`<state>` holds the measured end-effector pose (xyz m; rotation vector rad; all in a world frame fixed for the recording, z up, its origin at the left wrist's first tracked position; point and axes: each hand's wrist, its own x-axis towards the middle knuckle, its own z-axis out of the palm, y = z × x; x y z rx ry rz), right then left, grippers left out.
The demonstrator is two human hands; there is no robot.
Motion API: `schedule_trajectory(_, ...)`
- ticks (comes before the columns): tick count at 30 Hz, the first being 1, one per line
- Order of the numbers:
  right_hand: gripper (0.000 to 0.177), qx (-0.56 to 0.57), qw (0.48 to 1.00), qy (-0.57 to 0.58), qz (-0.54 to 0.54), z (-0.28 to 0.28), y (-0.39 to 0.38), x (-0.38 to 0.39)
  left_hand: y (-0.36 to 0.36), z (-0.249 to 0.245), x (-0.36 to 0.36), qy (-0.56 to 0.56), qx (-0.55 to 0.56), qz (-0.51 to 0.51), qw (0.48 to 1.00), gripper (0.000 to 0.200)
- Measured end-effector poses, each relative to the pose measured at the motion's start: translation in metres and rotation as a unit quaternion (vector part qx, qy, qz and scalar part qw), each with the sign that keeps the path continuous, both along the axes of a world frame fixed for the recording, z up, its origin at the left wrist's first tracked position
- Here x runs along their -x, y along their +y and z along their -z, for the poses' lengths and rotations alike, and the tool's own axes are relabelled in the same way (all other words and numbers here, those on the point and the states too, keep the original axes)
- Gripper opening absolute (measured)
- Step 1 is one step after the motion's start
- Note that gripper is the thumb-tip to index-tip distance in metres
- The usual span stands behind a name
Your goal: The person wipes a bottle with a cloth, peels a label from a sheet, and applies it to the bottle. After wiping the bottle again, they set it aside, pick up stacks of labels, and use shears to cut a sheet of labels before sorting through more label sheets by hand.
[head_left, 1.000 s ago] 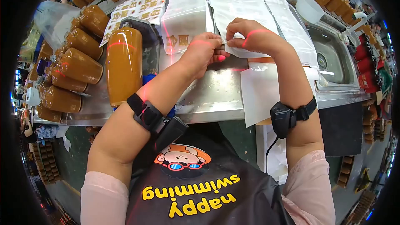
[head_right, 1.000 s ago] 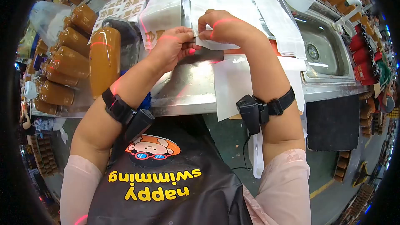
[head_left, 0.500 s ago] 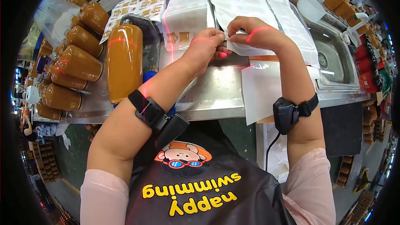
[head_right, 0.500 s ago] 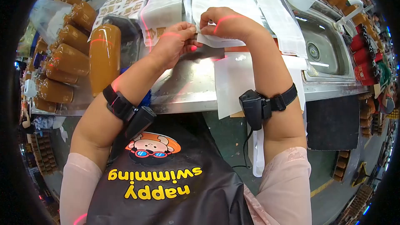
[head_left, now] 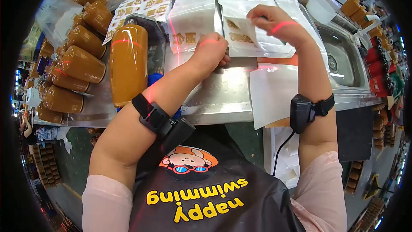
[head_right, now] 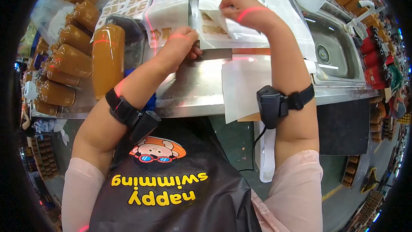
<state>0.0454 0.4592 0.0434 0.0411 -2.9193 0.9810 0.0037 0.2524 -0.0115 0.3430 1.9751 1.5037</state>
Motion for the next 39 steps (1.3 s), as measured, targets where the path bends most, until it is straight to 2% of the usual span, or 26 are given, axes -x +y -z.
schedule_trajectory(2, 0.019, 0.046, 0.997, -0.041, 0.049, -0.018, 0.011, 0.002, -0.002, 0.002, 0.004, 0.001, 0.048, 0.017, 0.999, 0.022)
schedule_trajectory(5, 0.018, 0.111, 0.992, -0.017, 0.059, -0.026, 0.028, 0.003, -0.003, -0.004, 0.005, 0.013, 0.101, 0.057, 0.993, 0.022)
schedule_trajectory(6, 0.019, 0.127, 0.99, -0.017, 0.054, -0.03, 0.032, 0.004, -0.002, -0.003, 0.005, 0.171, 0.117, 0.04, 0.978, 0.022)
schedule_trajectory(7, 0.019, 0.125, 0.991, -0.018, 0.049, -0.03, 0.034, 0.003, -0.001, 0.0, 0.004, 0.323, 0.131, 0.02, 0.937, 0.021)
schedule_trajectory(8, 0.02, 0.144, 0.988, -0.024, 0.044, -0.029, 0.034, 0.002, -0.001, 0.003, 0.004, 0.466, 0.143, -0.002, 0.873, 0.021)
schedule_trajectory(12, 0.02, 0.193, 0.98, -0.049, 0.022, -0.019, 0.021, -0.003, 0.016, -0.036, 0.003, 0.32, 0.024, 0.044, 0.946, 0.027)
schedule_trajectory(13, 0.02, 0.193, 0.979, -0.056, 0.017, -0.018, 0.018, -0.004, 0.023, -0.031, 0.01, 0.194, -0.031, 0.039, 0.98, 0.029)
schedule_trajectory(15, 0.018, 0.194, 0.978, -0.07, 0.017, -0.016, 0.012, -0.006, 0.024, -0.028, 0.013, 0.108, -0.058, 0.03, 0.992, 0.027)
schedule_trajectory(16, 0.017, 0.161, 0.984, -0.077, 0.023, -0.015, 0.009, -0.008, 0.024, -0.025, 0.015, 0.063, -0.071, 0.026, 0.995, 0.026)
schedule_trajectory(18, 0.016, 0.095, 0.991, -0.093, 0.032, -0.015, 0.003, -0.013, 0.019, -0.017, 0.024, 0.135, -0.011, 0.021, 0.991, 0.024)
schedule_trajectory(19, 0.012, 0.061, 0.997, -0.056, -0.002, -0.007, 0.003, -0.014, 0.016, -0.013, 0.026, 0.169, 0.02, 0.018, 0.985, 0.023)
schedule_trajectory(22, 0.012, -0.072, 0.995, -0.058, -0.029, -0.003, -0.007, -0.019, 0.011, -0.012, 0.022, 0.344, 0.226, 0.074, 0.908, 0.018)
schedule_trajectory(23, 0.012, -0.068, 0.995, -0.074, -0.026, 0.001, -0.009, -0.02, 0.012, -0.011, 0.021, 0.363, 0.287, 0.071, 0.884, 0.016)
schedule_trajectory(26, 0.012, -0.066, 0.994, -0.081, -0.014, 0.006, -0.015, -0.025, 0.006, -0.006, 0.031, 0.086, 0.253, 0.111, 0.957, 0.015)
schedule_trajectory(29, 0.011, -0.052, 0.994, -0.097, -0.006, 0.007, -0.02, -0.029, 0.001, -0.015, 0.02, -0.07, 0.143, 0.069, 0.985, 0.015)
schedule_trajectory(32, 0.011, 0.005, 0.996, -0.085, -0.002, 0.0, -0.032, -0.034, -0.003, -0.017, 0.012, -0.097, 0.045, 0.048, 0.993, 0.014)
schedule_trajectory(35, 0.01, -0.021, 0.998, -0.047, -0.048, 0.008, -0.033, -0.026, -0.003, -0.016, 0.008, -0.102, -0.011, 0.048, 0.994, 0.015)
schedule_trajectory(39, 0.009, 0.01, 0.998, -0.036, -0.054, 0.012, -0.034, -0.022, -0.003, -0.013, 0.007, -0.098, -0.068, 0.051, 0.992, 0.013)
